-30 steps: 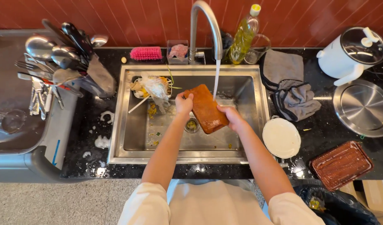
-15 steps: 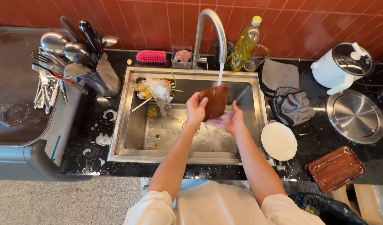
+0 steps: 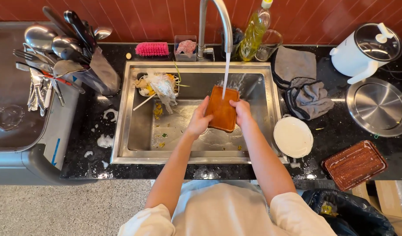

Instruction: Wash and rinse small drinking glasses, a white bowl, and several wooden trays in a kitchen sink.

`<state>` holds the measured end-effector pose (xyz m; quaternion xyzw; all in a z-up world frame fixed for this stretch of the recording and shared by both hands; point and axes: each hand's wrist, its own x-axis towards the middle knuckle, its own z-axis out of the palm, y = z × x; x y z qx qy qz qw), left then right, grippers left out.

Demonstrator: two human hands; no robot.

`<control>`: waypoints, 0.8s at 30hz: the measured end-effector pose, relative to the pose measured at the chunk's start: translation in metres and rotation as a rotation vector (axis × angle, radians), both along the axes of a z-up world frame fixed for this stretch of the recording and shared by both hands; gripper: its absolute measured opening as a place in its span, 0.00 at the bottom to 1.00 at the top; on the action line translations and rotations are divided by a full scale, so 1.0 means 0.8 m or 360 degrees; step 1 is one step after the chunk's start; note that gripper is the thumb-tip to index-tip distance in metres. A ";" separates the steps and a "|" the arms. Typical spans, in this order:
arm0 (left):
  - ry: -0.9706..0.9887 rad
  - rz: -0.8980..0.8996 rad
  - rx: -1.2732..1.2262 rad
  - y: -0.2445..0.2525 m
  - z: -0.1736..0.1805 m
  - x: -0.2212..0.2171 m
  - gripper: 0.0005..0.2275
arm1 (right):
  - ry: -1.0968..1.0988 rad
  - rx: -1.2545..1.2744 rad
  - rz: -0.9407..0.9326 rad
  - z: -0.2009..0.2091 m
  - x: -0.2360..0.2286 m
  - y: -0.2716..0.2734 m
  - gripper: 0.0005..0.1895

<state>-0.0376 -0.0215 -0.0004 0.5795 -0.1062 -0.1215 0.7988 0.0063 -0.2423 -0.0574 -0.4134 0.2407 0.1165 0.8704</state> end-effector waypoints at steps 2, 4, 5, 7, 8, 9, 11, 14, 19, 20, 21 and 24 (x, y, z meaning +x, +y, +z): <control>0.0191 0.0033 0.0063 -0.011 -0.052 0.015 0.29 | -0.0061 -0.0196 -0.0146 0.009 -0.009 0.009 0.15; 0.0366 0.0056 0.0123 -0.024 -0.071 0.030 0.29 | -0.0134 -0.0399 -0.0299 0.024 -0.011 0.012 0.13; 0.0263 0.0108 0.0399 -0.031 -0.065 0.032 0.22 | -0.0205 -0.0533 -0.0382 0.032 -0.014 0.013 0.12; 0.0159 0.0152 0.0673 -0.047 -0.048 0.041 0.17 | -0.0272 -0.0669 -0.0473 0.046 -0.019 0.017 0.12; 0.0190 0.0236 0.0840 -0.056 -0.036 0.048 0.14 | -0.0364 -0.0847 -0.0511 0.052 -0.021 0.019 0.11; 0.0222 0.0322 0.1003 -0.067 -0.024 0.055 0.17 | -0.0456 -0.1029 -0.0545 0.059 -0.024 0.020 0.11; 0.0238 0.0316 0.1068 -0.090 -0.017 0.074 0.23 | -0.0542 -0.1195 -0.0590 0.060 -0.028 0.019 0.11; 0.0215 0.0353 0.1183 -0.121 0.008 0.096 0.29 | -0.0649 -0.1449 -0.0697 0.077 -0.029 0.016 0.12; 0.0022 0.0565 0.1191 -0.148 -0.055 0.129 0.22 | -0.0675 -0.1773 -0.0792 0.082 -0.030 0.011 0.13; -0.0100 0.0661 0.1118 -0.146 -0.074 0.133 0.16 | -0.0656 -0.1860 -0.0724 0.079 -0.030 0.010 0.14; -0.0220 0.0768 0.1045 -0.140 -0.092 0.139 0.10 | -0.0643 -0.1941 -0.0645 0.075 -0.028 0.013 0.14; 0.0002 0.0650 0.0850 -0.096 -0.054 0.098 0.06 | -0.0475 -0.1946 -0.0418 0.035 -0.008 0.009 0.16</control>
